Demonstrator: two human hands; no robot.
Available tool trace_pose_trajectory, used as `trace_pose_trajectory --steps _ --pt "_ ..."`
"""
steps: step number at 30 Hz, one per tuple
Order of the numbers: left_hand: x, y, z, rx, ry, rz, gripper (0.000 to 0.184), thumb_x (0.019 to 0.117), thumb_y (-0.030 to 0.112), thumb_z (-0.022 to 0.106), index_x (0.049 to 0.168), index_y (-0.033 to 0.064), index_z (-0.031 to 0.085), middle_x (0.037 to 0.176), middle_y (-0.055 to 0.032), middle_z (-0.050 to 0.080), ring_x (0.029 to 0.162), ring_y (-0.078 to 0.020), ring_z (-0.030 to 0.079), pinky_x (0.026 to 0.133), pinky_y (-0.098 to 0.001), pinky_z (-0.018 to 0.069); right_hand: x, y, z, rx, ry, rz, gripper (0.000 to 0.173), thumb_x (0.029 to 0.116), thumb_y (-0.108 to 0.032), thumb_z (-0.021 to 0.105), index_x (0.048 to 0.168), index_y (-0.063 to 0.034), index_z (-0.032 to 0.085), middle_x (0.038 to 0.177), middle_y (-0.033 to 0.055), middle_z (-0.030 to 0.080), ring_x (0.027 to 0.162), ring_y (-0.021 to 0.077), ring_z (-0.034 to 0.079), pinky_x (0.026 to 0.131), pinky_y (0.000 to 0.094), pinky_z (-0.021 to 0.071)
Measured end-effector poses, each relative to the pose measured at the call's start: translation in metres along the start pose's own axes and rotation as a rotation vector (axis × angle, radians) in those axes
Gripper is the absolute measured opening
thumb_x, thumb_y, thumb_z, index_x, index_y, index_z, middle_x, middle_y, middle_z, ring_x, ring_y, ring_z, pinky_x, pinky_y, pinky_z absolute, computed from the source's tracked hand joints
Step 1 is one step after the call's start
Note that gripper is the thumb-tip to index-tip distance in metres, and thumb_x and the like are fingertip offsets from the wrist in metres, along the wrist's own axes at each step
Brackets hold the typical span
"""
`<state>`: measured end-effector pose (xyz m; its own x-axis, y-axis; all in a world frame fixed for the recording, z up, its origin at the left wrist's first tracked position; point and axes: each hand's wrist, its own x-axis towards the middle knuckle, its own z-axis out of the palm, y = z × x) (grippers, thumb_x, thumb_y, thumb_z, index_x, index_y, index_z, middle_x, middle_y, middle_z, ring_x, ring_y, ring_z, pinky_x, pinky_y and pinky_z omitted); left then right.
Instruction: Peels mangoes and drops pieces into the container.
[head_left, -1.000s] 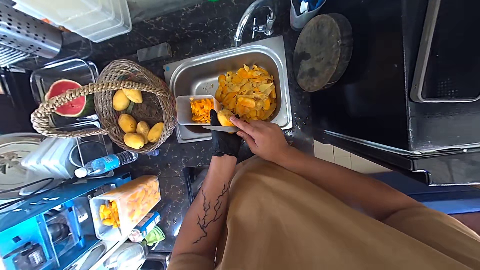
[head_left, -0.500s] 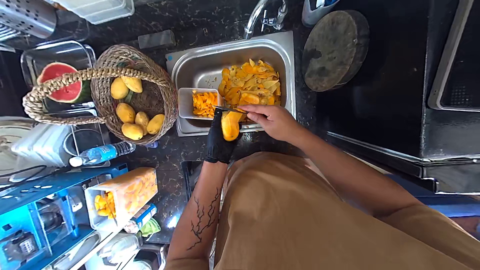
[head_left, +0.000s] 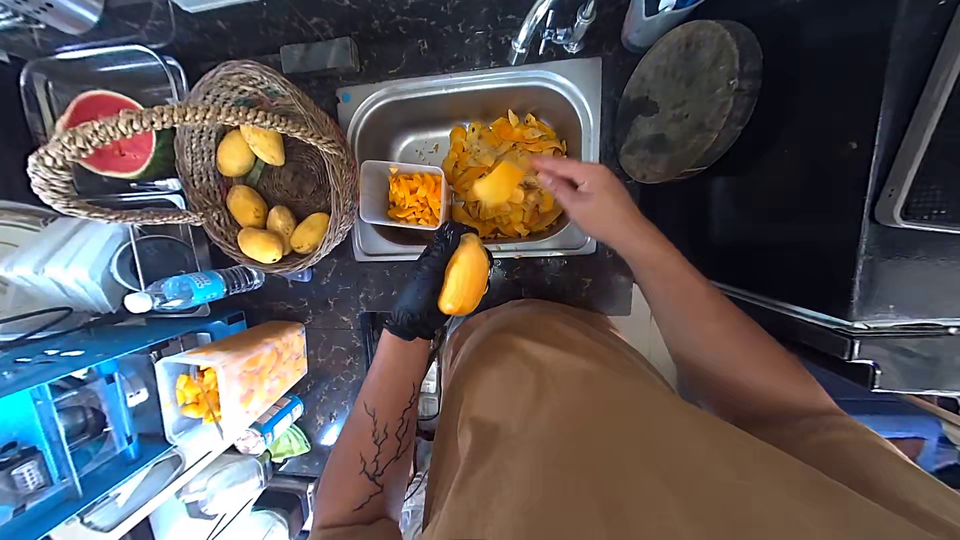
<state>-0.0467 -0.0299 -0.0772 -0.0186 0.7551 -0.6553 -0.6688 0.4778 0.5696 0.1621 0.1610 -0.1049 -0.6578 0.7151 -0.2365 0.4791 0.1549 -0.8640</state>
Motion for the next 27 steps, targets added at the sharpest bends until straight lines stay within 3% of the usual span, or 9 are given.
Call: trace_pose_trajectory --steps 3,5,9,10,12,13,18,24,27 --pt "-0.008 0.002 0.001 -0.024 -0.030 0.008 0.047 0.1061 0.052 0.041 0.125 0.0148 0.063 0.103 -0.0099 0.069 0.084 -0.0190 0.069 0.067 -0.0341 0.0612 0.011 0.028 -0.008 -0.053 -0.025 0.144 0.046 0.1103 -0.041 0.042 0.155 -0.0321 0.047 0.142 0.0037 0.063 0.125 0.0202 0.063 0.107 0.0525 0.0490" --pt "0.000 0.003 0.004 -0.107 0.021 -0.014 0.053 0.1072 0.055 0.034 0.126 0.0143 0.062 0.111 -0.0122 0.069 0.091 -0.0234 0.070 0.069 -0.0384 0.0614 0.003 0.021 0.006 -0.042 -0.106 0.209 0.060 0.1085 -0.045 0.046 0.164 -0.0340 0.026 0.119 0.0185 0.068 0.095 0.0331 0.068 0.085 0.0605 0.0549" --pt "0.023 0.000 0.014 -0.327 0.122 0.026 0.056 0.1036 0.058 0.042 0.135 0.0130 0.055 0.115 -0.0149 0.065 0.100 -0.0273 0.068 0.081 -0.0446 0.0607 -0.028 -0.018 0.052 0.164 -0.148 0.077 0.046 0.1093 -0.040 0.046 0.155 -0.0297 0.047 0.100 0.0104 0.069 0.072 0.0227 0.064 0.066 0.0475 0.0564" --pt "0.028 -0.003 0.017 -0.370 0.158 0.059 0.049 0.1043 0.052 0.046 0.133 0.0126 0.056 0.113 -0.0141 0.065 0.098 -0.0263 0.068 0.080 -0.0438 0.0608 -0.037 -0.028 0.060 0.172 -0.151 0.034 0.044 0.1097 -0.038 0.046 0.153 -0.0281 0.050 0.104 0.0073 0.070 0.075 0.0203 0.066 0.067 0.0458 0.0577" --pt "0.037 -0.006 0.022 -0.430 0.236 0.114 0.040 0.1056 0.045 0.047 0.128 0.0126 0.056 0.111 -0.0120 0.066 0.099 -0.0238 0.068 0.083 -0.0431 0.0596 -0.051 -0.043 0.069 0.094 -0.185 -0.020 0.045 0.1110 -0.038 0.041 0.155 -0.0283 0.047 0.135 0.0008 0.066 0.105 0.0173 0.070 0.091 0.0477 0.0589" --pt "0.041 -0.008 0.025 -0.449 0.271 0.145 0.039 0.1064 0.046 0.044 0.126 0.0130 0.055 0.108 -0.0103 0.066 0.097 -0.0216 0.067 0.083 -0.0407 0.0591 -0.055 -0.046 0.074 0.040 -0.177 -0.044 0.046 0.1112 -0.038 0.041 0.156 -0.0281 0.046 0.137 0.0016 0.066 0.110 0.0188 0.069 0.094 0.0495 0.0576" --pt "0.044 -0.016 0.032 -0.543 0.271 0.226 0.047 0.1065 0.052 0.041 0.136 0.0157 0.050 0.120 -0.0086 0.064 0.111 -0.0203 0.064 0.095 -0.0426 0.0553 -0.058 -0.039 0.085 -0.206 -0.097 -0.148 0.051 0.1092 -0.040 0.046 0.159 -0.0283 0.040 0.115 0.0053 0.073 0.093 0.0234 0.072 0.077 0.0492 0.0601" --pt "0.038 -0.012 0.046 -0.575 0.368 0.232 0.044 0.1058 0.050 0.043 0.129 0.0141 0.052 0.112 -0.0090 0.065 0.101 -0.0192 0.066 0.087 -0.0377 0.0581 -0.056 -0.032 0.087 -0.284 -0.052 -0.238 0.045 0.1102 -0.036 0.043 0.154 -0.0307 0.048 0.102 0.0036 0.074 0.088 0.0221 0.072 0.072 0.0454 0.0592" --pt "0.039 -0.012 0.040 -0.555 0.398 0.221 0.039 0.1059 0.048 0.045 0.125 0.0150 0.052 0.108 -0.0085 0.064 0.097 -0.0194 0.066 0.083 -0.0382 0.0584 -0.053 -0.028 0.081 -0.133 -0.124 -0.210 0.042 0.1107 -0.034 0.043 0.152 -0.0364 0.051 0.119 0.0002 0.074 0.101 0.0201 0.072 0.085 0.0485 0.0589"
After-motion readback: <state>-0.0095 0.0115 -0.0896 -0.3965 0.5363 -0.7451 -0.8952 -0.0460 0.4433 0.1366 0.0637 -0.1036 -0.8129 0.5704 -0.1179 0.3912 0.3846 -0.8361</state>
